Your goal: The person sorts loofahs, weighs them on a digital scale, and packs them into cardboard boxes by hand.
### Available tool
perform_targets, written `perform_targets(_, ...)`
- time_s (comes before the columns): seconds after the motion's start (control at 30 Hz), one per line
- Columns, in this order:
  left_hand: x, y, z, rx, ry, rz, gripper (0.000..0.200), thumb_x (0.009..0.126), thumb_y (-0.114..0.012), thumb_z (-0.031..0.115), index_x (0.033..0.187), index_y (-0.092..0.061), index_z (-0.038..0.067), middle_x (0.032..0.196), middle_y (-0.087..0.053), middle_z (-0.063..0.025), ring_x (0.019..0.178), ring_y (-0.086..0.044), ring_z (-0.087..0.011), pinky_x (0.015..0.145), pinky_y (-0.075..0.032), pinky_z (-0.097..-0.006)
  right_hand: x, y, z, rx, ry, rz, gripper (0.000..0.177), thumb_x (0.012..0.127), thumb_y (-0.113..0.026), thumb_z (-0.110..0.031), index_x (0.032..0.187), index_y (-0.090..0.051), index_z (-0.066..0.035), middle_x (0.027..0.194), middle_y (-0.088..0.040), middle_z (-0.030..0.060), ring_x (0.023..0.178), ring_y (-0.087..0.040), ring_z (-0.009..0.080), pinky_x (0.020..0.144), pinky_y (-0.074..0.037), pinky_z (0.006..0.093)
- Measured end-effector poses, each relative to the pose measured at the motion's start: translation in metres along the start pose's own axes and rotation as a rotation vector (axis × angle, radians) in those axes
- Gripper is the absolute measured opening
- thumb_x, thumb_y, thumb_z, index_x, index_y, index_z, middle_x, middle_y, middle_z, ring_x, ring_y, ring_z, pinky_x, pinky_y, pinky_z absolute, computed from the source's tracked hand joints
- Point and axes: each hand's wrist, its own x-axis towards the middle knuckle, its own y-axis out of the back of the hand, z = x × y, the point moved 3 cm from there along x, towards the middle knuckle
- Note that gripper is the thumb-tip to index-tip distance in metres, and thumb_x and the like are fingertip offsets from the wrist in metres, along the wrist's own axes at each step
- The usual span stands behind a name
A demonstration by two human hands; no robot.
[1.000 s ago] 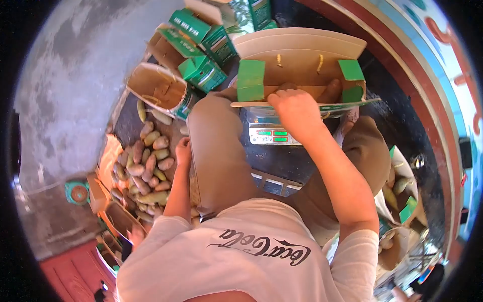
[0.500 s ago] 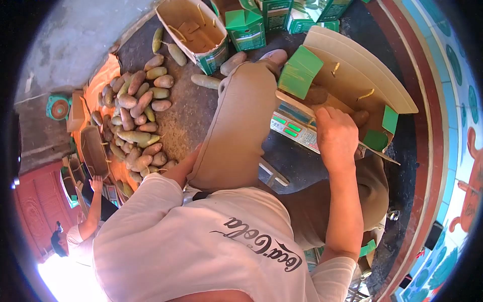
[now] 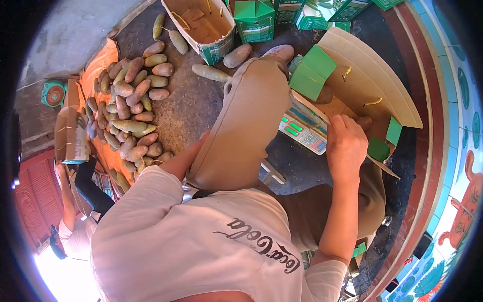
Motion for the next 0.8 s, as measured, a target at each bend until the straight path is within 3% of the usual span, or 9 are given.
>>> perform_targets(0.17, 0.009, 0.085, 0.078, 0.027, -0.009, 0.2, 0.044, 0.08, -0.063, 0.024, 0.122, -0.055, 0.013, 0.126, -0.054, -0.0145, 0.116, -0.054, -0.0332, 0.095, -0.046, -0.0428, 0.001, 0.0, 0.002, -0.009, -0.016, -0.041, 0.018, 0.07, -0.066, -0.001, 0.086, -0.059, -0.007, 0.076, -0.057, 0.0096, 0.069, -0.057, 0.0299, 0.063, -0.046, 0.0402)
perform_targets(0.33, 0.043, 0.122, 0.124, 0.189, -0.086, 0.313, 0.039, 0.08, -0.061, 0.019, 0.118, -0.057, 0.012, 0.128, -0.047, -0.0135, 0.116, -0.053, -0.0336, 0.095, -0.045, -0.0422, 0.003, 0.0, 0.0, -0.01, -0.035, -0.086, 0.023, 0.069, -0.067, -0.001, 0.09, -0.061, -0.006, 0.079, -0.058, 0.0097, 0.072, -0.057, 0.0291, 0.064, -0.046, 0.0395)
perform_targets(0.6, 0.074, 0.153, 0.184, 0.343, -0.063, 0.201, 0.035, 0.084, -0.057, 0.012, 0.119, -0.059, 0.014, 0.142, -0.036, -0.0116, 0.112, -0.058, -0.0299, 0.089, -0.05, -0.0413, 0.008, 0.001, 0.001, 0.018, -0.063, -0.136, 0.028, 0.066, -0.067, 0.002, 0.092, -0.062, -0.005, 0.082, -0.06, 0.0103, 0.073, -0.058, 0.0289, 0.065, -0.047, 0.0386)
perform_targets(0.7, 0.105, 0.139, 0.172, 0.455, -0.105, 0.188, 0.035, 0.084, -0.058, 0.012, 0.119, -0.06, 0.014, 0.14, -0.041, -0.0123, 0.111, -0.059, -0.0291, 0.09, -0.05, -0.0406, 0.01, 0.001, 0.001, 0.018, -0.07, -0.149, 0.028, 0.066, -0.067, 0.002, 0.092, -0.061, -0.005, 0.082, -0.061, 0.01, 0.073, -0.058, 0.0286, 0.065, -0.047, 0.0384)
perform_targets(0.8, 0.132, 0.124, 0.154, 0.538, -0.114, 0.187, 0.029, 0.083, -0.059, 0.012, 0.112, -0.064, 0.01, 0.128, -0.054, -0.0132, 0.108, -0.061, -0.0287, 0.089, -0.051, -0.0403, 0.01, 0.001, 0.002, 0.023, -0.078, -0.166, 0.028, 0.066, -0.067, 0.002, 0.092, -0.061, -0.005, 0.083, -0.061, 0.0098, 0.074, -0.059, 0.0282, 0.065, -0.047, 0.0383)
